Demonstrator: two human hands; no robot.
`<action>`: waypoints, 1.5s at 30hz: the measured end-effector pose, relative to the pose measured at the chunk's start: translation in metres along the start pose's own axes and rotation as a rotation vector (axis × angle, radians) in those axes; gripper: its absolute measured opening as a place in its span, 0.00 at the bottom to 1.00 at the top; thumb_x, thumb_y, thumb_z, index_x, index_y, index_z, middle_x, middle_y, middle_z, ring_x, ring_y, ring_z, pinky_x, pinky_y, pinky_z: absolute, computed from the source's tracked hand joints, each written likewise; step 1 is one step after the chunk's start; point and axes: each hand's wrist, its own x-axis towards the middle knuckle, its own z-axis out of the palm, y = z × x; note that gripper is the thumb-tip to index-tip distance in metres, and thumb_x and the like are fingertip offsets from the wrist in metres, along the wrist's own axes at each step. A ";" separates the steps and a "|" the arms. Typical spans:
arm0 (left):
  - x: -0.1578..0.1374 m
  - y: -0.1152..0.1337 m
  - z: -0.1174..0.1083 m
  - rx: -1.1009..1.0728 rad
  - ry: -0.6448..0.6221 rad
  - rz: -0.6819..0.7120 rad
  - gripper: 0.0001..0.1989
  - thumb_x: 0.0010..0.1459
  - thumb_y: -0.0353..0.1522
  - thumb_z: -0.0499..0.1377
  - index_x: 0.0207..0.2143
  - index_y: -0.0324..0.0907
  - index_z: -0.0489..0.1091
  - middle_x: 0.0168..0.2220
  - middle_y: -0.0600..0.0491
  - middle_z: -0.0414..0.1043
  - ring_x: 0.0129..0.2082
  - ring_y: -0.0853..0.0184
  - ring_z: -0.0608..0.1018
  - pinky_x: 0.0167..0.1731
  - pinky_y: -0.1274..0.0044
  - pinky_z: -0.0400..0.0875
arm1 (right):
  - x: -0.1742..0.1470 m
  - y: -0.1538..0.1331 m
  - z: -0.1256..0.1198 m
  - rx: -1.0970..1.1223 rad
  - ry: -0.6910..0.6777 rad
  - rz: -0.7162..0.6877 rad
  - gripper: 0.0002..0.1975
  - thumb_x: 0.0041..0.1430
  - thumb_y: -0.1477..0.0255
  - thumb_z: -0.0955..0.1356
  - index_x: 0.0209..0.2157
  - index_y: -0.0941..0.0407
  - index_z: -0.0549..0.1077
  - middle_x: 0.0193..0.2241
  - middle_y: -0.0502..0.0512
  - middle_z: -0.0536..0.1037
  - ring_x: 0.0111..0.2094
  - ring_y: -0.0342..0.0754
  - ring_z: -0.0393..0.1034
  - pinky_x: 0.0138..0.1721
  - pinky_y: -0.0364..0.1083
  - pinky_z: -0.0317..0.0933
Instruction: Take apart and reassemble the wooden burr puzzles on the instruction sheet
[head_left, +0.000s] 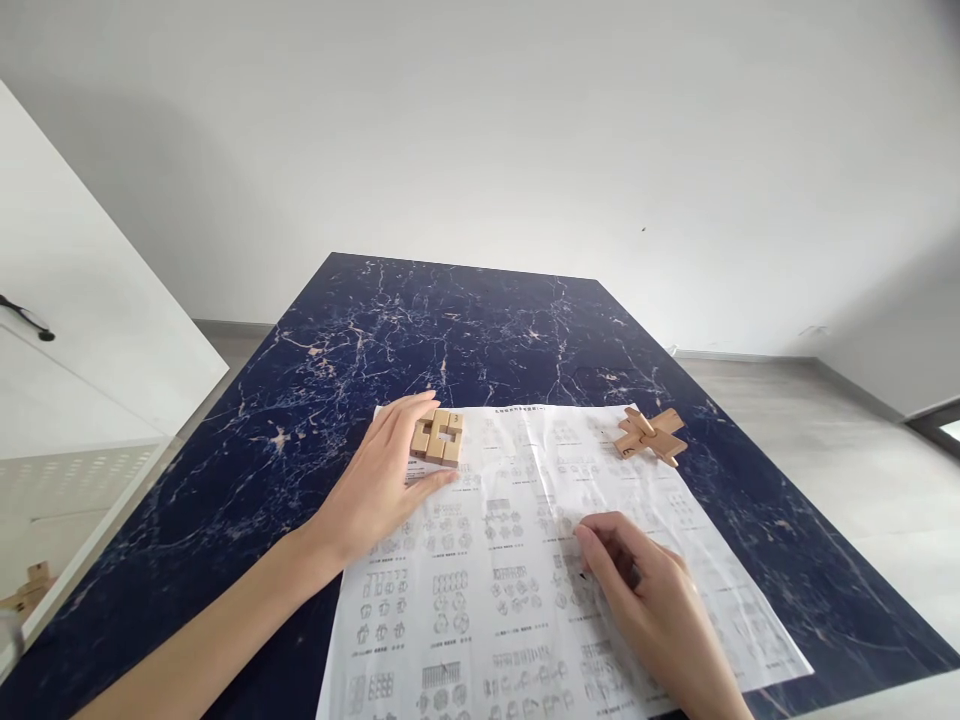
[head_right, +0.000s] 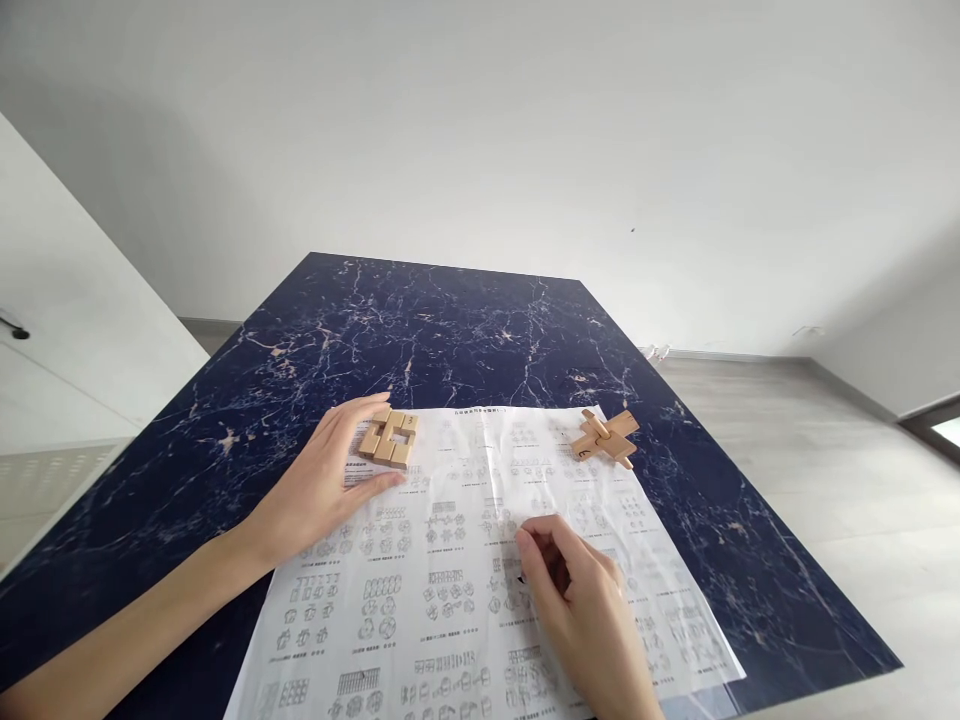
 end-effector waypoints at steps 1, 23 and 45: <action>0.000 -0.001 0.000 -0.002 -0.020 -0.013 0.37 0.68 0.47 0.64 0.73 0.55 0.51 0.75 0.47 0.56 0.75 0.48 0.60 0.71 0.50 0.61 | 0.000 0.000 0.000 -0.001 0.002 0.000 0.19 0.74 0.53 0.64 0.36 0.51 0.76 0.23 0.48 0.74 0.24 0.48 0.65 0.29 0.45 0.61; 0.007 0.009 -0.005 0.043 -0.152 -0.005 0.27 0.74 0.44 0.56 0.72 0.54 0.58 0.74 0.50 0.61 0.74 0.51 0.64 0.69 0.55 0.66 | 0.001 -0.003 -0.002 -0.022 -0.013 -0.026 0.19 0.74 0.54 0.65 0.35 0.51 0.76 0.23 0.48 0.71 0.23 0.47 0.65 0.27 0.45 0.63; 0.004 0.005 -0.003 -0.057 -0.212 0.091 0.35 0.65 0.56 0.63 0.67 0.53 0.64 0.65 0.48 0.69 0.66 0.48 0.70 0.65 0.56 0.69 | 0.001 -0.005 -0.003 -0.014 -0.019 -0.017 0.21 0.73 0.51 0.64 0.34 0.51 0.75 0.23 0.48 0.71 0.23 0.47 0.65 0.27 0.45 0.62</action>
